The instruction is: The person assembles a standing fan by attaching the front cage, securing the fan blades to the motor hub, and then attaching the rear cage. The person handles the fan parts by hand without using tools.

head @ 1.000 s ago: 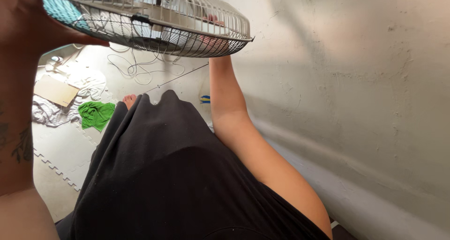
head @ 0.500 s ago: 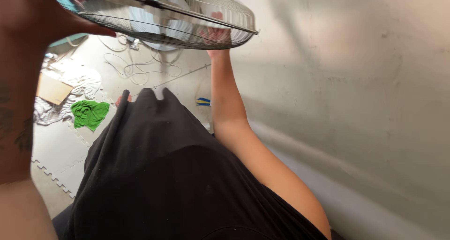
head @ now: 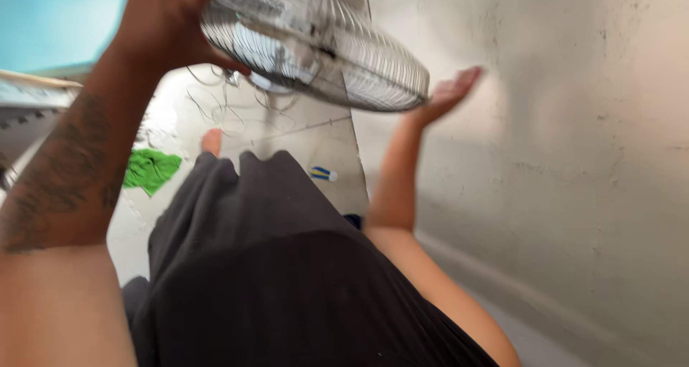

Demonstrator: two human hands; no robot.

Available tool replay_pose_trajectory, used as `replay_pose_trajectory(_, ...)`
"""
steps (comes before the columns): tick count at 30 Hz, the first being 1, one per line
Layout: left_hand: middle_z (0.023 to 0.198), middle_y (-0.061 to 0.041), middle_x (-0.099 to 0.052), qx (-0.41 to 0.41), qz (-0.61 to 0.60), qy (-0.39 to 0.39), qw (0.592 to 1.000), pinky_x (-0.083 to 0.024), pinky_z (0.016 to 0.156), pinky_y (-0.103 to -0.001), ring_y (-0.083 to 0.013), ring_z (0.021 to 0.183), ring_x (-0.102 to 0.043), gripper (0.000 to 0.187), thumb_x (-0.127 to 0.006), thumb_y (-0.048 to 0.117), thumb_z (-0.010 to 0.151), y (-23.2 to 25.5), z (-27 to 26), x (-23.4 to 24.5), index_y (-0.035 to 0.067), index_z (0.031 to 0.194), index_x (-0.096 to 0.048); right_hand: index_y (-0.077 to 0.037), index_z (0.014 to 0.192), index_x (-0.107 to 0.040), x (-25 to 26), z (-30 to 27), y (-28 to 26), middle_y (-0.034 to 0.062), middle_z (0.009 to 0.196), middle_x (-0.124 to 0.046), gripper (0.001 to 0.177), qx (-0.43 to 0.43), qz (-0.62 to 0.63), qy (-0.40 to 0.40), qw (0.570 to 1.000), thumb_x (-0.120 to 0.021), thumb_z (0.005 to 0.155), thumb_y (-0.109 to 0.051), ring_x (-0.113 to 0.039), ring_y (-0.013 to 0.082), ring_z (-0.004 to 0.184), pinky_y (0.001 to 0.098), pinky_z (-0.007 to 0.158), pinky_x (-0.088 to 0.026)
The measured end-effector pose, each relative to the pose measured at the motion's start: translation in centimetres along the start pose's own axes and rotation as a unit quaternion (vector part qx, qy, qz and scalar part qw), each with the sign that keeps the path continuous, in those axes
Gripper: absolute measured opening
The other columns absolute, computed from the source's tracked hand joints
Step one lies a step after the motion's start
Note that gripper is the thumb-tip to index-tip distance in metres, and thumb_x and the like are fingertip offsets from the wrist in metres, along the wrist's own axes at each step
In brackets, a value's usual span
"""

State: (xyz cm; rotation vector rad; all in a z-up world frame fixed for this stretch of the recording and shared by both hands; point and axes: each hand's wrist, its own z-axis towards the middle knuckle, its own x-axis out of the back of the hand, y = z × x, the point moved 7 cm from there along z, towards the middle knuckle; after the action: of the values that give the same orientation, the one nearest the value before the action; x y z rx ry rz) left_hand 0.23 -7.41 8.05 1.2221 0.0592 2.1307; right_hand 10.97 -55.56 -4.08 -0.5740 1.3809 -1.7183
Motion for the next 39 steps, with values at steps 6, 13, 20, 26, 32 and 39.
replay_pose_trajectory(6, 0.138, -0.015, -0.062, -0.069, -0.067, 0.049, 0.994, -0.044, 0.114, -0.052, -0.036, 0.135, -0.058, 0.102, -0.102, 0.054, 0.064, 2.3, 1.1, 1.9, 0.007, 0.139, -0.052, -0.017, 0.153, -0.054, -5.7, -6.5, -19.1, 0.0065, 0.16, -0.054, 0.068, 0.298, -0.144, -0.299, 0.895, -0.051, 0.102, -0.062, -0.05, 0.0304, 0.154, 0.0493, 0.124, -0.037)
replay_pose_trajectory(13, 0.153, -0.014, -0.05, -0.07, -0.095, 0.029, 0.993, -0.04, 0.112, -0.056, -0.0367, 0.139, -0.048, 0.119, -0.103, 0.057, 0.051, 0.9, -0.3, 0.4, 0.01, 0.147, -0.052, -0.016, 0.146, -0.052, -10.9, -14.9, -21.2, 0.0101, 0.158, -0.049, 0.101, 0.388, -0.381, -0.332, 0.771, -0.082, 0.072, -0.078, -0.035, 0.0308, 0.155, 0.0563, 0.134, -0.005)
replay_pose_trajectory(20, 0.163, -0.018, -0.043, 0.478, -0.45, 0.213, 0.723, -0.025, 0.097, -0.048, -0.0337, 0.118, -0.03, 0.083, -0.065, 0.047, 0.09, -21.3, -12.4, -15.2, 0.003, 0.157, -0.044, -0.015, 0.143, -0.053, -9.6, -14.4, -20.5, 0.0087, 0.153, -0.055, 0.1, 0.363, -0.388, -0.323, 0.783, -0.085, 0.07, -0.075, -0.044, 0.0307, 0.151, 0.0585, 0.134, -0.013)
replay_pose_trajectory(26, 0.162, -0.021, -0.045, 0.512, -0.684, 0.178, 0.488, -0.047, 0.115, -0.038, -0.0269, 0.139, -0.054, 0.063, -0.051, 0.033, 0.107, -19.8, -17.2, -35.1, 0.004, 0.161, -0.034, -0.018, 0.142, -0.052, -10.1, -14.4, -21.1, 0.0094, 0.151, -0.057, 0.098, 0.368, -0.376, -0.321, 0.788, -0.087, 0.069, -0.073, -0.049, 0.0334, 0.148, 0.0587, 0.133, -0.019)
replay_pose_trajectory(32, 0.162, -0.016, -0.043, 0.562, -0.724, 0.129, 0.378, -0.042, 0.119, -0.042, -0.0265, 0.143, -0.049, 0.066, -0.048, 0.042, 0.105, -17.1, -16.0, -38.4, 0.009, 0.16, -0.03, -0.019, 0.142, -0.052, -11.2, -14.8, -22.2, 0.0079, 0.149, -0.057, 0.094, 0.374, -0.346, -0.33, 0.795, -0.09, 0.071, -0.067, -0.052, 0.0336, 0.143, 0.0572, 0.126, -0.039)
replay_pose_trajectory(39, 0.165, -0.012, -0.041, 0.554, -0.761, 0.13, 0.31, -0.036, 0.124, -0.047, -0.0264, 0.148, -0.044, 0.071, -0.04, 0.054, 0.103, -15.7, -15.5, -38.4, 0.013, 0.16, -0.03, -0.02, 0.143, -0.052, -11.9, -15.2, -22.6, 0.0065, 0.147, -0.056, 0.092, 0.372, -0.343, -0.33, 0.797, -0.091, 0.072, -0.065, -0.052, 0.0331, 0.142, 0.0553, 0.123, -0.045)
